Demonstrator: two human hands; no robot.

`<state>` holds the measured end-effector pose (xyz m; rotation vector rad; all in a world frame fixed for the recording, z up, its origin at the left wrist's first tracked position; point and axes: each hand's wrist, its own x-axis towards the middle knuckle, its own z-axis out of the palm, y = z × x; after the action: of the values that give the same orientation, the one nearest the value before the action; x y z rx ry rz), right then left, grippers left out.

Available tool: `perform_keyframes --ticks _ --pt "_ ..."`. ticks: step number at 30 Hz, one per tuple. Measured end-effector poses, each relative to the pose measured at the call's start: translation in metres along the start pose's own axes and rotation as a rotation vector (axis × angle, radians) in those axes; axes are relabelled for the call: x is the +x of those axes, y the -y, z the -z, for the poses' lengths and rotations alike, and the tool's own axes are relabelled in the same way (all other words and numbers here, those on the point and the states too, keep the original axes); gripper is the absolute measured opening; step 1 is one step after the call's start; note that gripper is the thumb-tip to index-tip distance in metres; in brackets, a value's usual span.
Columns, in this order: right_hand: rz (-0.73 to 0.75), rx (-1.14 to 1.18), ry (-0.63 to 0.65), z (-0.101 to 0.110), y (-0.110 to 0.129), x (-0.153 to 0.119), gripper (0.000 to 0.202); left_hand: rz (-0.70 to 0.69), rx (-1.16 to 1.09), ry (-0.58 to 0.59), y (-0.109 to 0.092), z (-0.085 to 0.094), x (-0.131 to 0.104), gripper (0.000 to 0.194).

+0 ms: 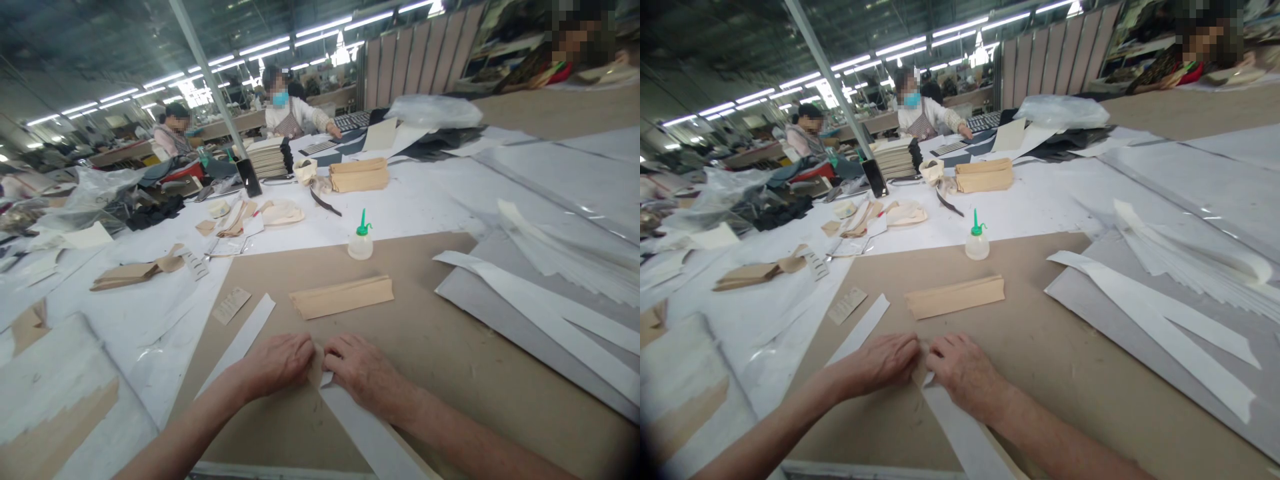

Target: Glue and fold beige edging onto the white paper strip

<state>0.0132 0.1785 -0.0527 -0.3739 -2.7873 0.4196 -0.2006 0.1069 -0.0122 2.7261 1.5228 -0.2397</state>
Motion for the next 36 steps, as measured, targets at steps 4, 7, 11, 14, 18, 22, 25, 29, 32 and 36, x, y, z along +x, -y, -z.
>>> perform_keyframes --ticks 4,7,11,14,18,22,25,29,32,36 --pt "-0.002 0.004 0.017 0.000 0.000 -0.001 0.009 0.095 -0.049 -0.032 0.001 0.003 -0.008 0.010" --pt "-0.009 0.004 0.023 -0.001 -0.001 -0.001 0.009 0.127 -0.066 -0.056 0.001 0.002 -0.012 0.011" --pt "-0.014 0.006 0.030 -0.001 0.000 -0.001 0.008 0.065 -0.052 -0.068 -0.001 0.001 -0.012 0.016" --pt "-0.018 0.000 0.023 -0.001 0.000 -0.001 0.010 -0.037 -0.029 -0.056 -0.002 0.004 -0.009 0.016" --pt "-0.017 -0.008 0.005 -0.001 0.000 0.000 0.008 -0.131 0.061 -0.062 -0.004 0.010 -0.006 0.015" --pt "-0.008 -0.003 -0.010 -0.002 -0.001 0.000 0.011 -0.218 0.171 -0.114 -0.007 0.011 -0.002 0.016" --pt "-0.010 -0.007 -0.008 -0.002 0.000 0.000 0.011 -0.236 0.204 -0.134 -0.011 0.010 0.001 0.016" --pt "-0.015 -0.011 0.000 -0.001 0.000 0.000 0.009 -0.220 0.217 -0.178 -0.012 0.007 0.004 0.017" --pt "-0.015 -0.009 0.001 -0.001 0.000 -0.001 0.009 -0.177 0.193 -0.196 -0.010 0.001 0.003 0.017" --pt "-0.018 -0.005 0.005 -0.001 0.000 -0.001 0.007 -0.077 0.113 -0.225 -0.007 -0.009 -0.002 0.016"
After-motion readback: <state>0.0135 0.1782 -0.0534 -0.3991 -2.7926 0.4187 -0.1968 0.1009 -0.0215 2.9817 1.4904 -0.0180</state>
